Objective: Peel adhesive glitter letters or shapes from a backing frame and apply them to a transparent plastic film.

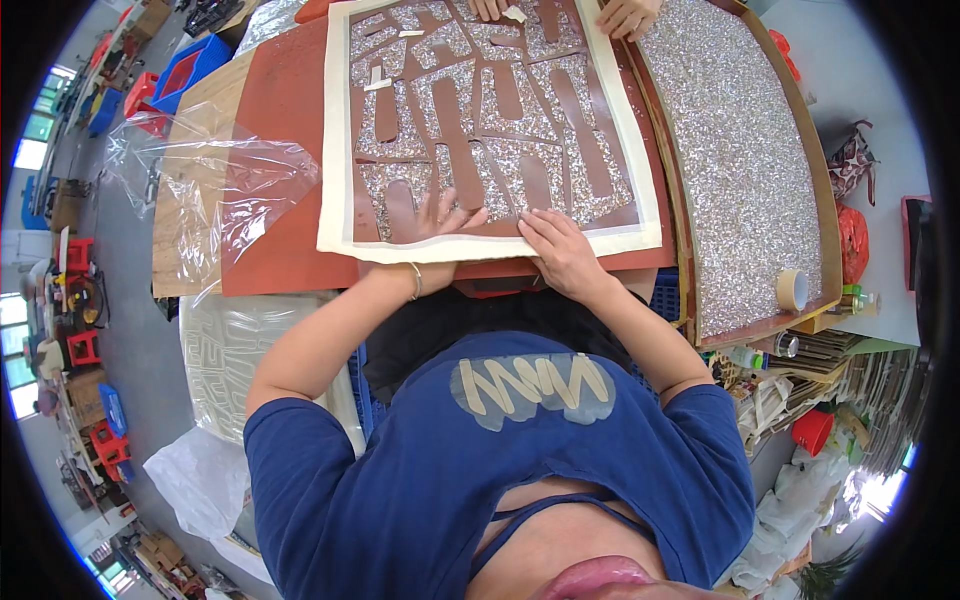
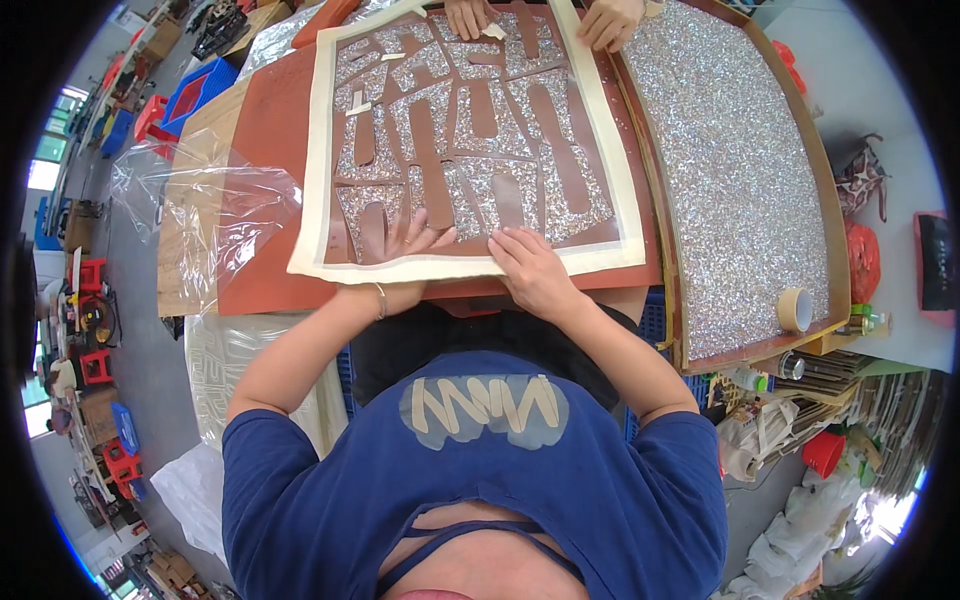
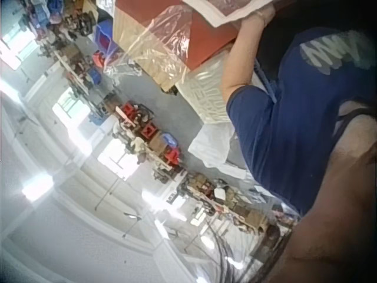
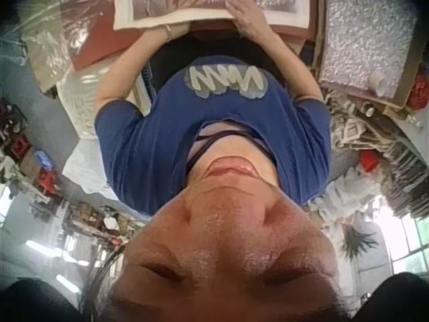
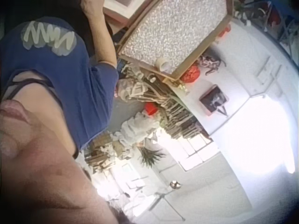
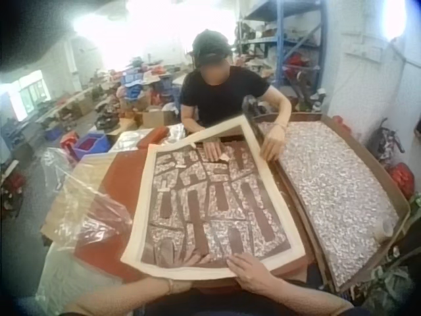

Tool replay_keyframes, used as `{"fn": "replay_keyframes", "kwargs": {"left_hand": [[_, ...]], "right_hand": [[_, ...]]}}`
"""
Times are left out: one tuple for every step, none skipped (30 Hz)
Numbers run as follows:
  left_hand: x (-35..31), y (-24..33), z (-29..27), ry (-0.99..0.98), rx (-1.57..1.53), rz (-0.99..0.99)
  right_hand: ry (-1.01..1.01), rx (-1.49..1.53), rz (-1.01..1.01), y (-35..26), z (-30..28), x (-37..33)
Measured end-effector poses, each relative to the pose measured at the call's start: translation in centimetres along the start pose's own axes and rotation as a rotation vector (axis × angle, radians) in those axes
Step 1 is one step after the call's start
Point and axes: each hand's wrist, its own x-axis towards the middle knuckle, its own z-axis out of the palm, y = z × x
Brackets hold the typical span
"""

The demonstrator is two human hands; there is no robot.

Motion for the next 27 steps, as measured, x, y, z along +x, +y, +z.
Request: {"fn": "replay_keyframes", "kwargs": {"left_hand": [[0.1, 1.1, 0.2, -0.001, 0.000, 0.003], [0.2, 2.4, 0.4, -0.023, -0.089, -0.028], [0.0, 3.5, 0.3, -0.043, -0.176, -0.060], [-0.3, 4.5, 0.2, -0.039, -0.156, -0.093], [-0.4, 5.1, 0.1, -0.036, -0.003, -0.099], [-0.4, 4.9, 0.5, 0.028, 0.039, -0.083], [-0.3, 4.7, 0.8, 0.091, 0.078, -0.061], [-0.3, 4.4, 0.8, 0.093, 0.075, -0.058], [-0.5, 3.9, 0.7, 0.063, 0.076, -0.042], [-0.9, 3.6, 0.5, 0.036, 0.077, -0.026], [-0.9, 3.4, 0.2, 0.043, 0.076, -0.018], [-1.5, 3.0, 0.0, 0.021, 0.061, -0.033], [-1.8, 2.7, -0.2, 0.001, 0.043, -0.030], [-2.2, 2.3, -0.5, -0.003, 0.031, -0.034], [-2.5, 2.2, -1.3, 0.001, 0.032, -0.033], [-2.5, 2.3, -2.7, -0.126, 0.039, -0.116], [-2.5, 2.4, -3.8, -0.254, 0.046, -0.200], [-2.6, 2.3, -4.5, -0.095, 0.053, -0.169], [-1.5, 2.7, -5.2, -0.093, 0.052, -0.167], [0.3, 3.2, -6.1, -0.171, 0.043, -0.245], [2.0, 3.8, -6.4, -0.251, 0.036, -0.319], [2.6, 3.4, -3.6, 0.060, 0.165, -0.220], [4.3, 3.6, -3.5, -0.066, 0.087, -0.209], [6.0, 3.6, -3.5, -0.191, 0.007, -0.193], [7.0, 2.6, -1.5, -0.194, 0.005, -0.197], [8.3, 1.5, 2.2, 0.210, 0.017, -0.110], [9.0, 1.2, 4.4, 0.610, 0.022, -0.021]], "right_hand": [[0.044, -0.033, -0.023, 0.1, -0.3, 0.4], [0.087, -0.066, -0.047, 0.2, -0.3, 0.7], [0.091, -0.066, -0.046, 0.5, -0.3, 0.6], [0.064, -0.037, 0.029, 1.0, -0.2, 0.3], [0.036, -0.008, 0.103, 1.5, -0.1, 0.2], [0.109, -0.051, 0.186, 2.1, -0.5, 0.8], [0.092, -0.095, 0.255, 3.2, -1.1, 1.4], [0.152, -0.173, 0.249, 4.4, -2.0, 2.3], [0.182, -0.252, 0.252, 5.0, -3.9, 3.9], [0.357, -0.240, 0.370, 4.8, -5.7, 5.8], [0.412, 0.241, 0.732, 8.0, -6.5, 5.9], [0.397, -0.156, 0.627, 7.3, -9.5, 7.9], [0.322, -0.229, 0.596, 7.3, -11.4, 8.6], [0.340, -0.148, 0.512, 7.1, -11.1, 8.5], [0.358, -0.066, 0.426, 6.8, -10.3, 8.4], [0.309, -0.075, 0.318, 5.7, -9.5, 7.9], [0.259, -0.083, 0.212, 4.2, -8.6, 7.2], [0.250, -0.011, 0.185, 2.5, -7.6, 6.4], [0.237, 0.065, 0.155, 1.1, -6.7, 5.7], [0.211, 0.117, 0.181, -0.2, -6.1, 5.4], [0.186, 0.168, 0.211, -1.1, -5.7, 5.1], [0.187, 0.179, 0.201, -2.1, -5.0, 5.5], [0.206, 0.214, 0.182, -2.9, -4.4, 5.7], [0.226, 0.247, 0.166, -3.5, -4.0, 5.5], [0.224, 0.252, 0.166, -4.1, -3.6, 5.2], [0.157, 0.261, 0.118, -4.6, -3.5, 4.6], [0.091, 0.272, 0.073, -4.6, -3.3, 3.9]]}}
